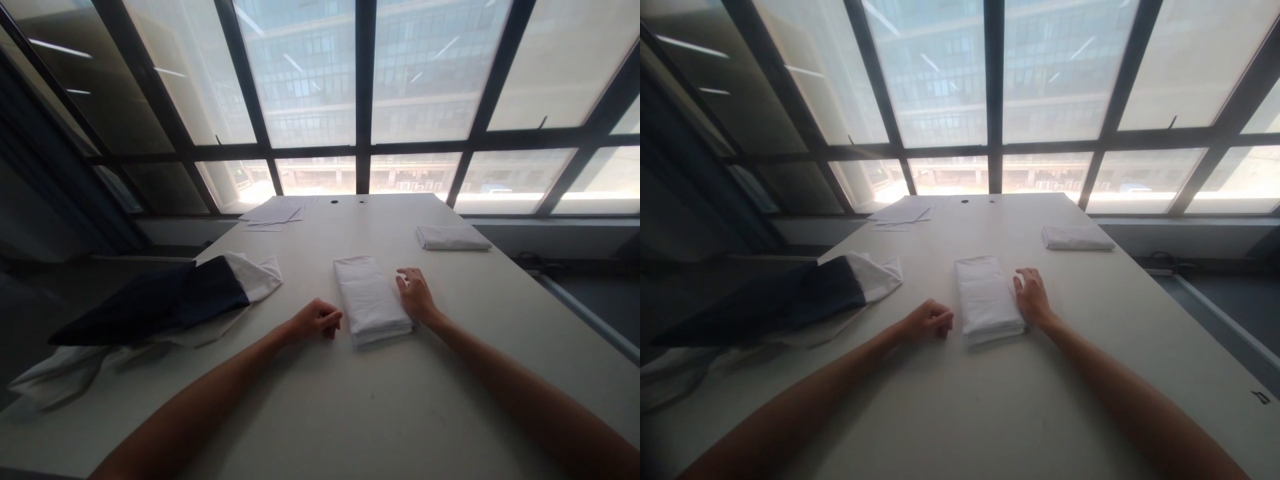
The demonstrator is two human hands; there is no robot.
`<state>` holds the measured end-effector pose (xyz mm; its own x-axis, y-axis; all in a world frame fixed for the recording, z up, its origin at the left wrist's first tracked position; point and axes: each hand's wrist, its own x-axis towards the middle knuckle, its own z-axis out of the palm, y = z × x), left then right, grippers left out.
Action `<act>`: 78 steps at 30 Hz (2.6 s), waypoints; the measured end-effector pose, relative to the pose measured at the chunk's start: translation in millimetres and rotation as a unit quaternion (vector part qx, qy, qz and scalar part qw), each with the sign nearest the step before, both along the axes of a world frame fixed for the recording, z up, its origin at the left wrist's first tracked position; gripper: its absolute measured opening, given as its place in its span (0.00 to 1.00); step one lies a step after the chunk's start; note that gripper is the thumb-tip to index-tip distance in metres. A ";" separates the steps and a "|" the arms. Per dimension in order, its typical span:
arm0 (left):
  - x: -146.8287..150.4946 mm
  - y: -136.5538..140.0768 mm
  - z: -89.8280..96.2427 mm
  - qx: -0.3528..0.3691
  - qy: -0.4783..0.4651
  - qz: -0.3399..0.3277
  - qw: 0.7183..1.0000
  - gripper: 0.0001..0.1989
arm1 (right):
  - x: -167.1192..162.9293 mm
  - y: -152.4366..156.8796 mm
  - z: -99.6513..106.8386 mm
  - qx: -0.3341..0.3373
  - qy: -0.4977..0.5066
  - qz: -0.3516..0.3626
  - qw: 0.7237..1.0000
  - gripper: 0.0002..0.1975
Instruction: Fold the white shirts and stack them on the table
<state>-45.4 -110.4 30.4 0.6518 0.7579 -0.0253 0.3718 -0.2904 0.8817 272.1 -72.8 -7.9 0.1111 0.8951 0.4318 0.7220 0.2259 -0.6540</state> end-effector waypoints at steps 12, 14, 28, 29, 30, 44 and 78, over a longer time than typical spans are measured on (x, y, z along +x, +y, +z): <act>24.0 -26.7 24.6 0.236 0.012 -0.221 0.946 0.18 | -19.7 -25.5 41.7 -0.047 -0.248 -0.020 0.967 0.15; 30.2 -32.1 24.3 0.255 0.008 -0.243 0.936 0.19 | -29.9 -33.2 44.7 -0.085 -0.267 -0.026 0.960 0.18; 20.3 0.2 23.2 0.396 -0.033 0.156 0.905 0.12 | -43.1 -32.0 22.4 -0.111 -0.239 0.177 0.948 0.31; 20.7 7.6 24.1 0.404 0.010 0.167 0.900 0.13 | -38.3 -26.6 25.1 -0.096 -0.232 0.227 0.941 0.30; 22.5 14.6 24.2 0.407 0.060 0.165 0.897 0.14 | -34.4 -21.3 28.1 -0.082 -0.224 0.274 0.932 0.28; 62.3 23.9 -15.3 0.387 0.372 0.080 0.840 0.34 | -123.9 -50.5 25.4 -0.055 -0.190 0.101 0.975 0.30; -3.9 7.6 -10.1 0.361 0.261 0.072 0.892 0.28 | 15.5 -2.9 -1.8 -0.080 0.094 -0.024 0.992 0.26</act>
<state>-49.3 -102.8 20.2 0.5888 0.7743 0.2318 0.7565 -0.6289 0.1794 287.7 -75.7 -9.7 0.2196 0.9426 0.2517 0.5918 0.0764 -0.8025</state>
